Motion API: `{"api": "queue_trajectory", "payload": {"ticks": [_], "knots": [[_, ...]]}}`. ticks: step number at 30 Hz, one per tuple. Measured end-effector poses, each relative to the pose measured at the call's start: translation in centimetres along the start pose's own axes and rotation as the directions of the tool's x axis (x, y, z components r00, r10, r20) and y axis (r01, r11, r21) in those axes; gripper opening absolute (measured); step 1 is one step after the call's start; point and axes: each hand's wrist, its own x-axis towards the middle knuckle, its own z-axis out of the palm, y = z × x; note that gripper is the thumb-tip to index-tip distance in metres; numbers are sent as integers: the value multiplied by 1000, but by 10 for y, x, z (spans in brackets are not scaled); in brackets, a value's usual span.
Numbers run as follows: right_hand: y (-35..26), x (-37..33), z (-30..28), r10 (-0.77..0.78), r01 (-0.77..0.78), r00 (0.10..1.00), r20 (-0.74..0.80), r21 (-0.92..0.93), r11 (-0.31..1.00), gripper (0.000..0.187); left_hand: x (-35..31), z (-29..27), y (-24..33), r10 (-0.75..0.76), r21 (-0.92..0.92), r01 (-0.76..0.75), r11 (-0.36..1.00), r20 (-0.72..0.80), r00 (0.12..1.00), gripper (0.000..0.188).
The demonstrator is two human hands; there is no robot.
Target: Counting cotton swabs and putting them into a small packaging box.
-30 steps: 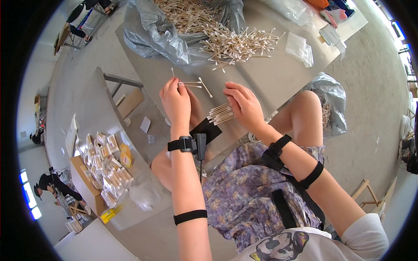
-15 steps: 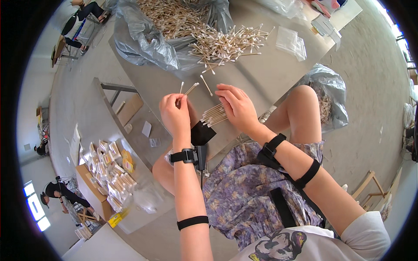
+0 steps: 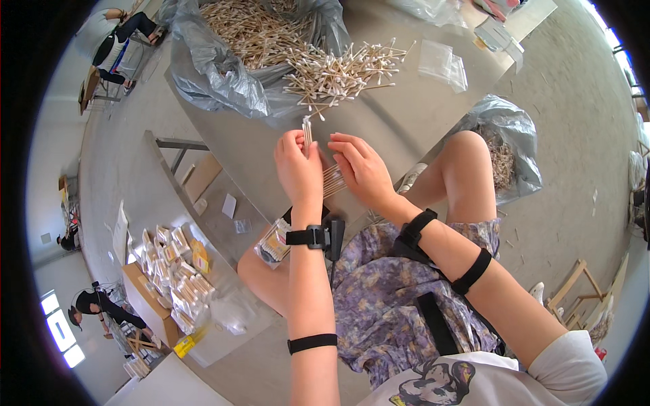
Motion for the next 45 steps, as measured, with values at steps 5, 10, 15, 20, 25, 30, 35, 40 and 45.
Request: {"api": "queue_trajectory", "payload": {"ticks": [5,10,15,20,25,30,35,40,45], "knots": [[0,-1,-5,27,-27,1000,-9,21,999,20,-20,-15,-13,-13,-64,18,998,75,997,24],[2,-2,-6,25,-25,1000,-15,25,999,20,-44,-30,-9,5,-205,46,978,241,971,30],[1,-1,-7,51,-48,998,-36,81,996,20,-64,-26,-8,176,-56,-170,984,135,975,44],[0,-1,-5,125,-117,991,-48,154,981,20,-88,2,2,239,423,-353,834,300,924,75],[0,-1,-7,134,-124,990,-47,169,978,20,-63,17,-1,215,434,-310,846,255,943,77],[0,-2,-4,161,-145,986,-52,225,963,21,-67,22,0,188,507,-272,818,211,959,83],[5,-3,-6,186,-166,981,-57,260,951,22,-104,20,22,115,372,-191,908,217,969,73],[4,0,-9,256,-230,966,-40,318,920,26,-112,19,26,62,242,-101,965,164,984,70],[13,-12,-20,434,-373,901,-6,503,780,38,-105,5,22,-39,-226,41,973,14,999,61]]}}
